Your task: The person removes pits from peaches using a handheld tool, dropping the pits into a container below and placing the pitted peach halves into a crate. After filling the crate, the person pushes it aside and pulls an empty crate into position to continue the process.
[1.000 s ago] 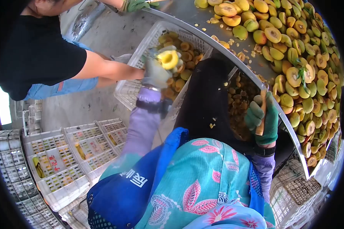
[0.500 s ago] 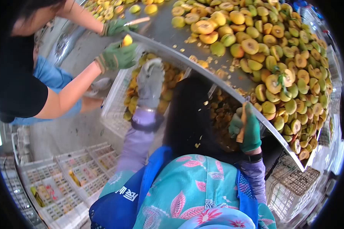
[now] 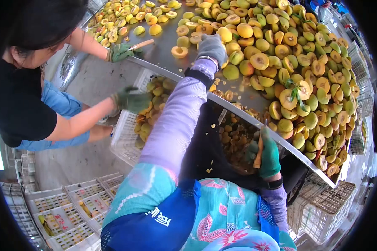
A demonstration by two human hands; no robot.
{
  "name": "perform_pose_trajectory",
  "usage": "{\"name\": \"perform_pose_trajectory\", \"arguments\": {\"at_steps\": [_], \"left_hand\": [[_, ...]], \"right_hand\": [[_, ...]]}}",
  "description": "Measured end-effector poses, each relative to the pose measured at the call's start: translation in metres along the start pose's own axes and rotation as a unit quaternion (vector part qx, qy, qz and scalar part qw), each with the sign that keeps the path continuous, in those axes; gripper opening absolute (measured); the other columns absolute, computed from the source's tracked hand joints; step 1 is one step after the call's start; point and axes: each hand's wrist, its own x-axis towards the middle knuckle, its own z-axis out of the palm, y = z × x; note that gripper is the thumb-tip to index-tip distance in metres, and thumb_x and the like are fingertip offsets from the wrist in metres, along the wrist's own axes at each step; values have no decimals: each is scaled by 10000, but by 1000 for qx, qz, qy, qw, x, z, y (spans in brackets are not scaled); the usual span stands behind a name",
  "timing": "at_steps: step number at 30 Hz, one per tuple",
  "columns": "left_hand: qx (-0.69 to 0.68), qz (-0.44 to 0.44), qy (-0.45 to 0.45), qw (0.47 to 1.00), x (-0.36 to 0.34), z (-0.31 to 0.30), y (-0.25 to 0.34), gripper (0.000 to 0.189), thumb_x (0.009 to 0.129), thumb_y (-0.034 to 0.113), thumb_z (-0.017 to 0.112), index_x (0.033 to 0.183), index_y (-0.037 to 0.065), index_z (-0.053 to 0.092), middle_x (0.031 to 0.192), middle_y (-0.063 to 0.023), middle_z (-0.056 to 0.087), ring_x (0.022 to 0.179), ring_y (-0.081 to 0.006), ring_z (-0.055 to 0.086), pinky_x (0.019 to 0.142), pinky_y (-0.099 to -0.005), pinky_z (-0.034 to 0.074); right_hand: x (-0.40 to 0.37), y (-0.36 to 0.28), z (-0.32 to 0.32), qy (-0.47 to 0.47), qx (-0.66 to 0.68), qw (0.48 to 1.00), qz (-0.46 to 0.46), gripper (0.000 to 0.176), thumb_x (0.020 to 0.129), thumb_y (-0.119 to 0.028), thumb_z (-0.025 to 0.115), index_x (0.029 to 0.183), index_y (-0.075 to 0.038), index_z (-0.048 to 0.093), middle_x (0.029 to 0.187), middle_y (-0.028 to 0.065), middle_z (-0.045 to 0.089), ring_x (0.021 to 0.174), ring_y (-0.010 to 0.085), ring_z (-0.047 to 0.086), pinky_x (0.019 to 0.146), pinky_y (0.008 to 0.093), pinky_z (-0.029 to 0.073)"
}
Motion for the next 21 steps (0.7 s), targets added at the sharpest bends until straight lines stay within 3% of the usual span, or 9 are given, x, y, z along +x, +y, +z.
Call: {"name": "perform_pose_trajectory", "arguments": {"at_steps": [1, 3, 7, 10, 11, 13, 16, 19, 21], "left_hand": [[-28, -16, 62, 998, -7, 10, 1, 473, 670, 237, 758, 1081, 72, 591, 1034, -162, 637, 1008, -368, 588, 852, -408, 492], [-88, -14, 28, 996, -24, -12, 7, 471, 676, 230, 747, 1087, 68, 583, 991, -171, 649, 953, -366, 611, 835, -410, 497], [-372, -25, -20, 928, -91, -54, 20, 423, 713, 230, 725, 1077, 41, 625, 921, -137, 666, 890, -281, 652, 801, -380, 512], [-495, -3, -45, 868, -132, -49, 26, 310, 766, 201, 707, 1014, 20, 672, 965, -123, 666, 957, -246, 639, 834, -362, 520], [-519, 2, -41, 854, -144, -45, 28, 271, 787, 187, 700, 995, 14, 682, 1005, -128, 661, 984, -249, 632, 851, -368, 521], [-528, 35, -11, 848, -164, -24, 26, 230, 814, 165, 687, 983, 8, 690, 1075, -135, 650, 1014, -255, 624, 867, -374, 523], [-548, 59, 64, 832, -185, -10, 40, 242, 856, 121, 639, 1079, 25, 641, 1116, -114, 637, 960, -202, 623, 794, -313, 526], [-454, 162, 136, 866, -187, -10, 36, 265, 918, 205, 607, 1124, 39, 598, 1040, -84, 652, 840, -112, 618, 656, -255, 528], [-568, 55, 49, 820, -203, -41, 52, 280, 946, 214, 570, 1160, 36, 595, 1053, -83, 654, 849, -120, 621, 669, -258, 529]], "right_hand": [[2, 0, 1, 0, -78, 996, -53, 329, 959, -421, 514, 954, -92, 527, 612, -2, 472, 462, 110, 427, 422, 238, 344], [4, -3, 3, 4, -232, 960, -157, 341, 964, -394, 510, 1002, -57, 535, 630, 5, 492, 476, 100, 447, 433, 224, 353], [-21, -24, 45, -36, -188, 965, -182, 144, 971, -185, 533, 1063, -74, 521, 718, -73, 459, 572, 4, 409, 469, 161, 315], [-22, -27, 53, -56, -234, 951, -196, 119, 980, -192, 515, 1020, -80, 523, 722, -84, 454, 576, -11, 401, 468, 159, 304], [-15, -25, 50, -60, -290, 929, -223, 261, 971, -286, 515, 1044, -36, 521, 666, 4, 501, 520, 70, 452, 460, 203, 342], [-12, -21, 56, -99, -431, 805, -396, 209, 975, -256, 517, 1022, -53, 525, 688, -6, 507, 547, 70, 467, 482, 207, 345], [-10, -15, 53, -60, -574, 633, -517, 173, 929, -218, 563, 989, -57, 546, 773, 113, 556, 630, 256, 551, 540, 347, 426], [1, -9, 48, -26, -618, 651, -440, 181, 898, -222, 587, 952, -54, 548, 826, 197, 576, 672, 377, 590, 555, 435, 462], [2, -6, 49, 11, -595, 715, -367, 270, 973, -290, 516, 933, -23, 504, 736, 218, 572, 693, 391, 591, 576, 429, 433]]}}
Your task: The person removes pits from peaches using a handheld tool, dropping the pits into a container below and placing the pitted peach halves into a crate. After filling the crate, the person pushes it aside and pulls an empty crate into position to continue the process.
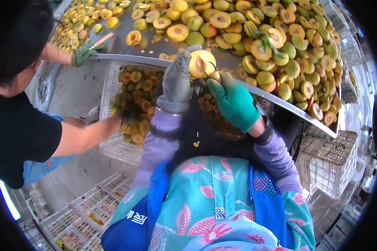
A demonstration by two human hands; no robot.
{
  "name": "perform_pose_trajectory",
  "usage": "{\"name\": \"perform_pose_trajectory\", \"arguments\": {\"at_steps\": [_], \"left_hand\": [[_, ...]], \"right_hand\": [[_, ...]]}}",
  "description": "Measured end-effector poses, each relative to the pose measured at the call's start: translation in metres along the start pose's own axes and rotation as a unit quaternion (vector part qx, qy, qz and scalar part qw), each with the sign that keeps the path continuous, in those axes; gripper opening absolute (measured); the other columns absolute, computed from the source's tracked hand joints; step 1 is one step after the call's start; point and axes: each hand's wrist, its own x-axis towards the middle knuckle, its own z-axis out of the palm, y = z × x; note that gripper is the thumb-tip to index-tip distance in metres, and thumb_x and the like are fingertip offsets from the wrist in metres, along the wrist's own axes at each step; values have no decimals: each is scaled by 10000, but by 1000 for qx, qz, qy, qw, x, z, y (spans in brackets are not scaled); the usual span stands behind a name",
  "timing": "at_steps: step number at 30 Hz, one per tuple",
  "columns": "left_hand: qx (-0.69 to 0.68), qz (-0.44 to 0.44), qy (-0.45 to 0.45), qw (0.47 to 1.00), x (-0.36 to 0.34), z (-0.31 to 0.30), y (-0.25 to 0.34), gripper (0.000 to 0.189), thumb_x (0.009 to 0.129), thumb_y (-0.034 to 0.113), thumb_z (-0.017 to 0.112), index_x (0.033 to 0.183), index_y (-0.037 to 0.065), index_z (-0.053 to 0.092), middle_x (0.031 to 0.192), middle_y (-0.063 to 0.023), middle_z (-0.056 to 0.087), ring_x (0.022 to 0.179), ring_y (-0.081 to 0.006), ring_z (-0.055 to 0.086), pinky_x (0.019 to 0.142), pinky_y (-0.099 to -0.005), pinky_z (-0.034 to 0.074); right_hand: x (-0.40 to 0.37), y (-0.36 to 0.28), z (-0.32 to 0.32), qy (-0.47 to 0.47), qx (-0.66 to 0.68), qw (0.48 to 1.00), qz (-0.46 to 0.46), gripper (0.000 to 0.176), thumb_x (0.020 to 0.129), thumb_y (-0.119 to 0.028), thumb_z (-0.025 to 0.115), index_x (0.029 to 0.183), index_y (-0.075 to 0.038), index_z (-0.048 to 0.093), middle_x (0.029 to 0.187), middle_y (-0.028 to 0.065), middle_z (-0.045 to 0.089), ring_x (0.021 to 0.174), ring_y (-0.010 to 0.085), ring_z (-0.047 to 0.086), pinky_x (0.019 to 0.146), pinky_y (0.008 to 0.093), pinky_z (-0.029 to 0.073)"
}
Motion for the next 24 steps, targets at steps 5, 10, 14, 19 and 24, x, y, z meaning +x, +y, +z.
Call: {"name": "perform_pose_trajectory", "arguments": {"at_steps": [5, 10, 14, 19, 24], "left_hand": [[-29, -1, 3, 1000, -3, 9, -5, 320, 992, 261, 489, 1186, 31, 594, 1056, -93, 653, 856, -145, 630, 715, -269, 529], [132, 107, 1, 986, -7, 11, -1, 384, 1022, 303, 401, 1109, -3, 614, 1055, -109, 668, 864, -165, 643, 776, -298, 528], [132, 89, 28, 987, -11, 18, -1, 370, 1028, 266, 385, 1032, -9, 631, 1004, -113, 686, 845, -170, 658, 770, -302, 531], [55, 58, 33, 996, -13, 24, 5, 355, 1024, 238, 388, 1022, -13, 638, 950, -111, 694, 810, -164, 657, 758, -296, 529], [-42, 10, -31, 999, -8, 23, 0, 358, 1000, 286, 437, 1043, -14, 627, 944, -113, 690, 808, -179, 653, 762, -298, 521]], "right_hand": [[3, -1, -3, 26, -10, 1000, -13, 327, 945, -345, 541, 877, -25, 531, 694, 229, 600, 676, 429, 600, 583, 500, 451], [0, -2, -3, -20, 15, 999, 30, 369, 961, -372, 504, 887, -12, 531, 735, 257, 609, 720, 454, 597, 616, 517, 446], [-3, 4, 2, 13, 60, 998, 29, 384, 967, -383, 489, 898, -8, 530, 747, 268, 609, 737, 467, 591, 627, 521, 445], [-12, 4, 3, 24, 71, 997, 37, 376, 966, -379, 492, 921, -9, 537, 748, 268, 605, 740, 468, 588, 626, 519, 447], [-19, 1, 1, -15, 53, 997, 58, 361, 967, -365, 496, 928, -7, 532, 771, 268, 606, 751, 463, 585, 631, 503, 446]]}}
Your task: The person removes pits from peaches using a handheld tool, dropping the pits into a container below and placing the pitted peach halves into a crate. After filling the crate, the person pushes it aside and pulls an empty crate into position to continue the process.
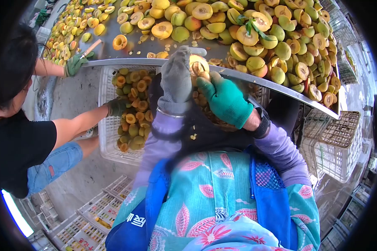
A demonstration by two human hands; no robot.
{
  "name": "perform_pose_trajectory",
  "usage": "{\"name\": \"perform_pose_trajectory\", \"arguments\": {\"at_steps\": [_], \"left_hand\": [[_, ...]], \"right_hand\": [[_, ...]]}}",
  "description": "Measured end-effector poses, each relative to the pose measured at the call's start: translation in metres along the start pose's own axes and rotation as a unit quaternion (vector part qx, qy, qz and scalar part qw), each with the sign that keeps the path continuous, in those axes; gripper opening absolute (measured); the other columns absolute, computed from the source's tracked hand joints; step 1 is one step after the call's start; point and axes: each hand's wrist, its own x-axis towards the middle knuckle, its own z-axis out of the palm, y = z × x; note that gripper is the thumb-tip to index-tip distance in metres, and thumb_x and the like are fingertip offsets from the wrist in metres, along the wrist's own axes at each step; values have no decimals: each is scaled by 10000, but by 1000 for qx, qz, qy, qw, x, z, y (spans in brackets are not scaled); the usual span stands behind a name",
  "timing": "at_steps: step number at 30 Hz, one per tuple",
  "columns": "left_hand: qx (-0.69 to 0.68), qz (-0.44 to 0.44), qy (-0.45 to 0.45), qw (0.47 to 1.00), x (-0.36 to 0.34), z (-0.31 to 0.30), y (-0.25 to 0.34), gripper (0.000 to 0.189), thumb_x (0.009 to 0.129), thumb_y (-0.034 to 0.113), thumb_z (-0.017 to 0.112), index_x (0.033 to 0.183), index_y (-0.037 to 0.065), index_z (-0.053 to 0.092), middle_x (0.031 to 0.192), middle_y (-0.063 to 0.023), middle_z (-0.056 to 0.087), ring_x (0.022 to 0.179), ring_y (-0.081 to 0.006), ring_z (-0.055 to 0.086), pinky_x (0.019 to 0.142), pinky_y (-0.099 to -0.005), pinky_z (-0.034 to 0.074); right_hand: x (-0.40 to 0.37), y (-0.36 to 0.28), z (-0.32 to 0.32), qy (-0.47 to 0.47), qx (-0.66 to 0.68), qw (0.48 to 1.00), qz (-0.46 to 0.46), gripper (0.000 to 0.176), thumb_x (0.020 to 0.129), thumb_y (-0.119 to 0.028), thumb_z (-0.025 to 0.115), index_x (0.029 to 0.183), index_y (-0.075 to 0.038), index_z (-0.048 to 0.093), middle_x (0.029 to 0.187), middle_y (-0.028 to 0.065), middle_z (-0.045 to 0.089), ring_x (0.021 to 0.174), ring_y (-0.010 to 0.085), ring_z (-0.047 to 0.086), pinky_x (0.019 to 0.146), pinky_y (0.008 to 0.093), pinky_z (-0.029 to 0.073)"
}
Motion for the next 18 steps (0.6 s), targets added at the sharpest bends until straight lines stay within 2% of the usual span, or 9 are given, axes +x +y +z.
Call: {"name": "perform_pose_trajectory", "arguments": {"at_steps": [2, 5, 7, 8, 10, 13, 15, 16, 18], "left_hand": [[38, -34, -60, 997, 4, -6, 7, 343, 963, 329, 521, 1061, 14, 616, 908, -106, 691, 833, -226, 668, 784, -339, 522], [33, 43, 72, 996, -6, 13, 21, 327, 996, 236, 487, 957, -40, 658, 890, -102, 677, 765, -146, 620, 731, -253, 497], [-175, -45, 175, 968, -15, 31, 11, 308, 983, 231, 523, 928, -35, 668, 854, -89, 674, 748, -134, 611, 713, -249, 494], [-275, -89, 226, 930, -20, 35, 5, 299, 976, 229, 541, 914, -33, 673, 836, -83, 672, 740, -129, 607, 704, -246, 493], [-192, -115, 193, 955, -20, 26, -2, 296, 966, 236, 561, 910, -32, 674, 824, -75, 673, 728, -121, 601, 687, -246, 494], [-136, -140, 152, 969, -15, 19, -6, 279, 949, 237, 594, 911, -26, 677, 808, -73, 675, 695, -109, 592, 639, -242, 488], [-123, -153, 125, 973, -8, 21, -2, 269, 948, 231, 595, 918, -23, 677, 802, -73, 675, 688, -103, 589, 629, -237, 482], [-163, -170, 75, 969, -6, 19, 3, 256, 947, 224, 595, 925, -18, 676, 789, -73, 676, 661, -95, 581, 604, -234, 477], [-93, -168, 41, 981, 0, 17, 1, 305, 961, 253, 568, 921, -32, 668, 771, -86, 671, 652, -131, 613, 585, -244, 498]], "right_hand": [[-2, 4, 2, -3, 32, 999, -1, 366, 969, -365, 494, 929, -3, 533, 779, 265, 607, 750, 458, 585, 634, 493, 445], [-2, 13, 7, 9, 99, 995, -6, 387, 972, -375, 490, 943, 7, 544, 776, 255, 607, 724, 426, 592, 634, 470, 445], [-5, 6, 14, 17, 151, 988, 21, 404, 974, -385, 489, 959, 13, 554, 770, 244, 605, 684, 383, 597, 632, 449, 449], [-8, 5, 18, 7, 167, 986, 29, 405, 982, -385, 478, 957, 10, 560, 738, 173, 576, 669, 294, 554, 616, 401, 440], [-11, 6, 24, -10, 194, 980, 43, 409, 998, -386, 457, 954, 3, 574, 675, 30, 519, 637, 114, 468, 582, 306, 423], [-7, 9, 19, -51, 205, 975, 65, 408, 985, -388, 475, 971, 7, 579, 755, 172, 608, 594, 228, 533, 564, 355, 448], [-11, -2, 17, -52, 346, 930, 114, 386, 986, -383, 474, 954, -15, 584, 722, 112, 599, 563, 194, 511, 524, 309, 428], [-13, -6, 14, -53, 413, 898, 138, 375, 986, -381, 473, 946, -26, 587, 706, 81, 595, 547, 177, 500, 503, 286, 418], [-12, -13, 4, -94, 456, 866, 182, 363, 987, -402, 459, 929, -66, 583, 672, 26, 553, 513, 142, 460, 477, 255, 386]]}}
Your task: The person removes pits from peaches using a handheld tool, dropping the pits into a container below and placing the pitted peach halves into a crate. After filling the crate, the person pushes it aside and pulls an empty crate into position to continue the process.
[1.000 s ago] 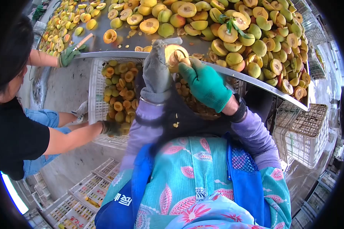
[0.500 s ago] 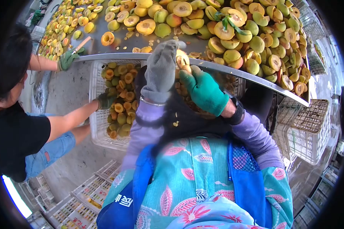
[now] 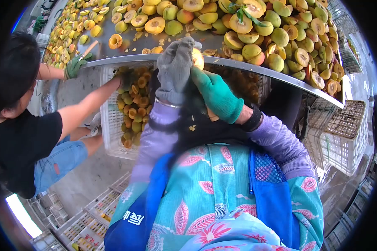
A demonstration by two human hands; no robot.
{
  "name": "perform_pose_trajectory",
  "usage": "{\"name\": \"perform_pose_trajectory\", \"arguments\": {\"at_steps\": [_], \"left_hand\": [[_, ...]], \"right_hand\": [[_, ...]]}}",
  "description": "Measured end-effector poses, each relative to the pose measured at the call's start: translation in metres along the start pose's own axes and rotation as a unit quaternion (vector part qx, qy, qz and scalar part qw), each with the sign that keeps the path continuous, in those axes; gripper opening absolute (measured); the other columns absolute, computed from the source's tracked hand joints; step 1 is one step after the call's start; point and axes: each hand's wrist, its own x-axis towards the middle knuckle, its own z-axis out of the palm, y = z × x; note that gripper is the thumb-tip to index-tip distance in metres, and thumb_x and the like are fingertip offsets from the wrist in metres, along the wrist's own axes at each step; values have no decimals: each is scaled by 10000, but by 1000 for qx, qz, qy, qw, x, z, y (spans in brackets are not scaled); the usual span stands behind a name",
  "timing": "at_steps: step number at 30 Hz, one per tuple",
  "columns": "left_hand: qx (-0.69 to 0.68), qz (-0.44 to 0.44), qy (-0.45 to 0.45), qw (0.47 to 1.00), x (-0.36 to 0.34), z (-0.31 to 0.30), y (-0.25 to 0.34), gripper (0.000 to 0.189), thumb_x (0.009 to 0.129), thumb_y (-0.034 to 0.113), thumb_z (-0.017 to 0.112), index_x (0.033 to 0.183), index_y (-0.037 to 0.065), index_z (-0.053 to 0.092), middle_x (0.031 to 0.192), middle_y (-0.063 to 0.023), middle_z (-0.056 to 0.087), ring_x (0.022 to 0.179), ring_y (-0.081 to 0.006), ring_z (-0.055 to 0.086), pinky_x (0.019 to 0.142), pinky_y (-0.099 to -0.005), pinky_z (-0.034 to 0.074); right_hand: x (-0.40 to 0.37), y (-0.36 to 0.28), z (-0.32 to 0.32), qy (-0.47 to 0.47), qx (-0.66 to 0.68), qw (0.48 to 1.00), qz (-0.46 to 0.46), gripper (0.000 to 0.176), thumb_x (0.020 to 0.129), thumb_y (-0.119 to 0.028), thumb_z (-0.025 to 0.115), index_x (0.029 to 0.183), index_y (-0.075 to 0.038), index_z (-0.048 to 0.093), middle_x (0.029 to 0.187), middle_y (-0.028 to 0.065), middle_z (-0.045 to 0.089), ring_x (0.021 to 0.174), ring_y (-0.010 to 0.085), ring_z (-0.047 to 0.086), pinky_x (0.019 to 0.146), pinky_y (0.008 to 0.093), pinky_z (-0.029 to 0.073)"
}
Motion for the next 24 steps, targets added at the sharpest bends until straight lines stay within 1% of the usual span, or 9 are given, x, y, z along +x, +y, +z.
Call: {"name": "perform_pose_trajectory", "arguments": {"at_steps": [4, 7, 8, 10, 12, 16, 19, 22, 24], "left_hand": [[29, 0, -61, 998, 16, -3, -9, 366, 977, 306, 521, 932, -28, 663, 769, -121, 666, 656, -158, 630, 591, -253, 515], [-25, -51, -109, 992, 11, -3, 4, 355, 966, 315, 538, 939, -18, 657, 793, -106, 662, 673, -151, 623, 610, -264, 514], [-53, -69, -123, 989, 8, -2, 9, 344, 960, 311, 551, 939, -16, 655, 804, -96, 661, 679, -146, 619, 615, -269, 512], [-127, -99, -70, 984, -4, 2, 13, 398, 955, 367, 536, 991, -19, 626, 807, -109, 654, 670, -167, 623, 622, -282, 521], [-273, -159, 25, 948, -4, -1, 2, 486, 940, 454, 518, 1089, -6, 575, 821, -125, 651, 644, -212, 635, 573, -304, 531], [-297, -93, 89, 946, -9, -93, 4, 558, 957, 541, 408, 1124, 40, 585, 835, -134, 658, 650, -248, 662, 445, -316, 502], [137, -23, 324, 936, -16, -185, -28, 510, 958, 493, 435, 1081, 28, 605, 831, -87, 658, 643, -195, 636, 500, -272, 487], [420, 44, 249, 872, -31, -161, -2, 422, 932, 416, 490, 1009, 28, 637, 797, -82, 646, 704, -160, 623, 572, -267, 484], [391, 6, 150, 908, 8, -130, 13, 401, 916, 390, 549, 1086, 31, 603, 900, -88, 667, 757, -206, 637, 656, -303, 499]], "right_hand": [[5, 7, -7, -192, 311, 924, 116, 390, 983, -481, 403, 888, -122, 521, 554, -39, 423, 411, 92, 384, 416, 250, 330], [-2, -2, -7, -155, 278, 940, 121, 383, 994, -486, 364, 868, -143, 478, 540, -60, 376, 409, 79, 346, 399, 253, 292], [-1, 3, -8, -213, 348, 905, 119, 378, 998, -482, 360, 865, -146, 475, 539, -64, 375, 405, 77, 344, 394, 252, 286], [6, 12, -12, -327, 475, 810, 109, 370, 1005, -473, 353, 860, -152, 468, 536, -73, 374, 398, 74, 340, 384, 250, 274], [3, 7, -11, -370, 470, 795, 103, 369, 1011, -470, 339, 863, -156, 461, 536, -82, 371, 388, 68, 331, 385, 241, 268], [-9, 2, -32, -405, 457, 788, 78, 378, 1009, -485, 344, 903, -154, 494, 555, -80, 366, 435, 67, 340, 431, 235, 291], [-2, 19, -67, -182, 385, 899, 99, 397, 1013, -475, 332, 930, -124, 500, 587, -76, 400, 424, 71, 359, 414, 238, 298], [-3, 27, -84, -187, 375, 902, 106, 378, 996, -485, 383, 914, -146, 530, 590, -69, 387, 458, 84, 373, 436, 260, 314], [-1, 26, -84, -157, 374, 908, 102, 370, 989, -490, 399, 915, -154, 536, 597, -66, 393, 469, 91, 381, 441, 264, 319]]}}
